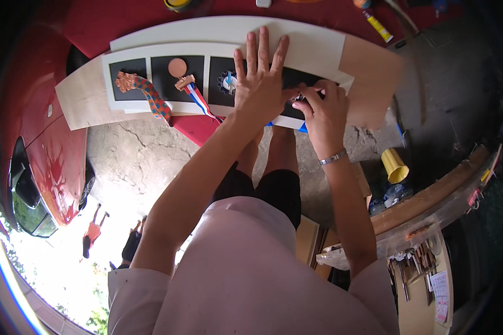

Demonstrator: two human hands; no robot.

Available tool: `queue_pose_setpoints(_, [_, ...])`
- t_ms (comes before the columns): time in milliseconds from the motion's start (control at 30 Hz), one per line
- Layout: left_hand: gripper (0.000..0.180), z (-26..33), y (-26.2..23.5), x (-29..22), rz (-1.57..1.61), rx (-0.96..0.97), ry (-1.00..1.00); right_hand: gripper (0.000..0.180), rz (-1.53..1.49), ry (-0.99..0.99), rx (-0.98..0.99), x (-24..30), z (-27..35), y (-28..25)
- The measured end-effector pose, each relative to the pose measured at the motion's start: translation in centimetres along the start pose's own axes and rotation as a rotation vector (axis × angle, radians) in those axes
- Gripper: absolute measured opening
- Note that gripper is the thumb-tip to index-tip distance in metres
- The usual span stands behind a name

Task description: The person assembles medals with ribbons onto a white display board with black squares. They use a hot glue gun to attach each medal, then press and adjust the ribbons to fit within the designated areas.

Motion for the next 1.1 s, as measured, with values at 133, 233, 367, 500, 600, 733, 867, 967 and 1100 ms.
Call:
queue_pose_setpoints(133, [0.122,-0.7,-1.2,-0.4,0.029,0.029,-0.013,0.028,-0.223,0.05,-0.101,-0.3,-2.5,-1.9])
queue_pose_setpoints(233, [0.109,-0.8,-2.8,-0.2,0.144,0.021,-0.022,0.033,-0.275,0.15,-0.343,1.1,-4.9,-1.6])
queue_pose_setpoints(367, [0.08,1.8,-6.3,2.7,0.219,-0.093,-0.045,0.057,-0.043,0.006,-0.297,4.5,-7.4,2.7])
queue_pose_setpoints(500, [0.065,6.7,-9.6,9.6,0.261,-0.334,-0.13,0.069,0.06,-0.054,-0.256,4.4,-7.8,4.8])
queue_pose_setpoints(600, [0.062,12.1,-9.4,14.7,0.149,-0.725,-0.403,0.073,0.09,-0.057,-0.237,4.2,-7.7,5.2])
queue_pose_setpoints(733, [0.069,19.1,-5.9,19.5,0.22,-0.923,-1.292,0.073,0.112,-0.067,-0.229,4.3,-7.8,5.2])
queue_pose_setpoints(867, [0.092,19.5,0.2,18.5,1.07,-0.939,-1.658,0.075,0.134,-0.061,-0.203,4.1,-7.7,5.3])
queue_pose_setpoints(967, [0.097,18.3,1.9,17.8,0.889,-0.855,-1.719,0.076,0.128,-0.068,-0.2,4.1,-7.8,5.4])
queue_pose_setpoints(1100, [0.096,17.5,2.1,17.6,0.81,-0.961,-1.64,0.076,0.113,-0.062,-0.183,4.1,-7.8,5.4])
Point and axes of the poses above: each hand's wrist, its own z-axis away from the middle knuckle, its own y-axis out of the palm, x = y × z, the point moved 4 cm from there along -z, towards the middle knuckle, and after that the axes turned 7 degrees about -x, right-handed, at the moved point
